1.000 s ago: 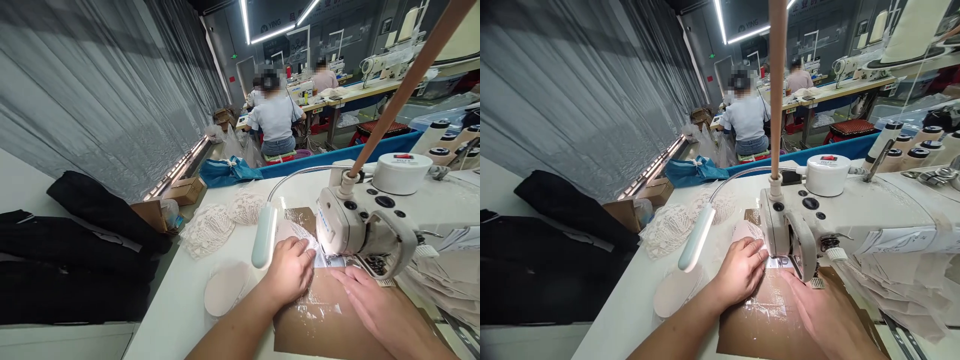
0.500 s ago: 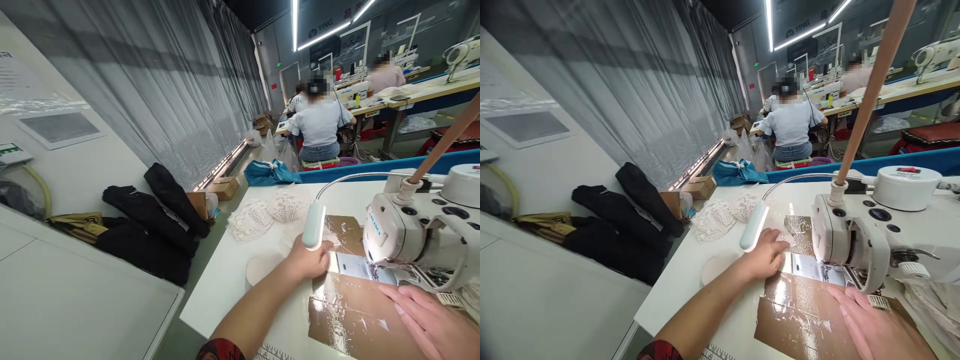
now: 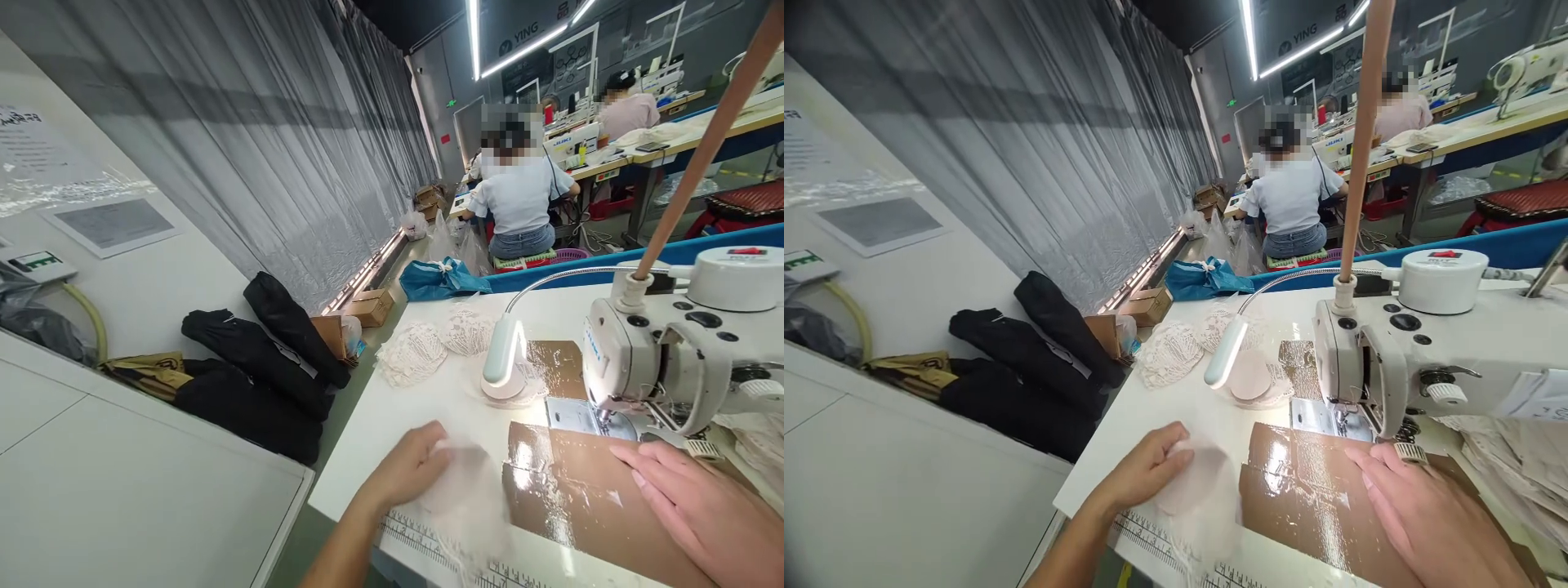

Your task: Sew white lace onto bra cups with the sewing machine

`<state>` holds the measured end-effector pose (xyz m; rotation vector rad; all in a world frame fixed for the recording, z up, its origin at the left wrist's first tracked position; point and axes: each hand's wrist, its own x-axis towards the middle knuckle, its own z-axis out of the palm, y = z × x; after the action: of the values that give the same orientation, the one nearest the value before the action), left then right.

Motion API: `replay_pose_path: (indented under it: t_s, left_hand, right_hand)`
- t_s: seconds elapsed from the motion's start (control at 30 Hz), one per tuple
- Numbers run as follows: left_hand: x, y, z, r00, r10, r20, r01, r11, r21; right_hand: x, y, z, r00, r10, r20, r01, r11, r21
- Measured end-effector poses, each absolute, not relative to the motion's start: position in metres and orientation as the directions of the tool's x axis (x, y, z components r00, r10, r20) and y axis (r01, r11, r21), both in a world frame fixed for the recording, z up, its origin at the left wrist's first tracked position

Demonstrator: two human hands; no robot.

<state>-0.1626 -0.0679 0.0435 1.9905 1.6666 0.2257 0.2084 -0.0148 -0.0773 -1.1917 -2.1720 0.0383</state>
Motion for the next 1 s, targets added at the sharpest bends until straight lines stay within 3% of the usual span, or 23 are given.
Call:
replay_pose_path:
  t_s: [0.07,0.17,0.3,0.5,0.63,0.83,1.0]
  left_hand:
    - [-0.135,-0.065,0.045,0.434,0.864,-0.255,0.701,-0.147,0.698]
    - [-0.082,-0.043,0.045,0.606,0.759,-0.239,0.585,-0.221,0.78]
    - [-0.026,-0.007,0.031,0.667,0.719,-0.193,0.577,-0.335,0.745]
    - [-0.018,0.021,0.018,0.524,0.849,-0.069,0.679,-0.367,0.636]
    - [-0.025,0.007,0.032,0.457,0.888,0.052,0.719,-0.403,0.566]
    - [-0.006,-0.025,0.022,0.707,0.694,0.138,0.647,-0.713,0.269]
    - [-0.005,-0.017,0.015,0.75,0.649,0.131,0.607,-0.753,0.255]
  right_hand:
    - [0.21,-0.018,-0.071,-0.43,0.779,0.456,0.724,0.599,-0.341]
    - [0.21,-0.026,-0.053,-0.393,0.802,0.451,0.681,0.583,-0.443]
    - [0.206,-0.039,-0.027,-0.528,0.782,0.332,0.562,0.614,-0.554]
    - [0.196,-0.044,-0.022,-0.588,0.769,0.251,0.666,0.636,-0.39]
    - [0.193,-0.043,-0.028,-0.552,0.787,0.275,0.701,0.617,-0.359]
    - [0.193,-0.039,-0.039,-0.477,0.788,0.39,0.748,0.597,-0.291]
    - [0.193,-0.033,-0.042,-0.446,0.789,0.422,0.797,0.565,-0.214]
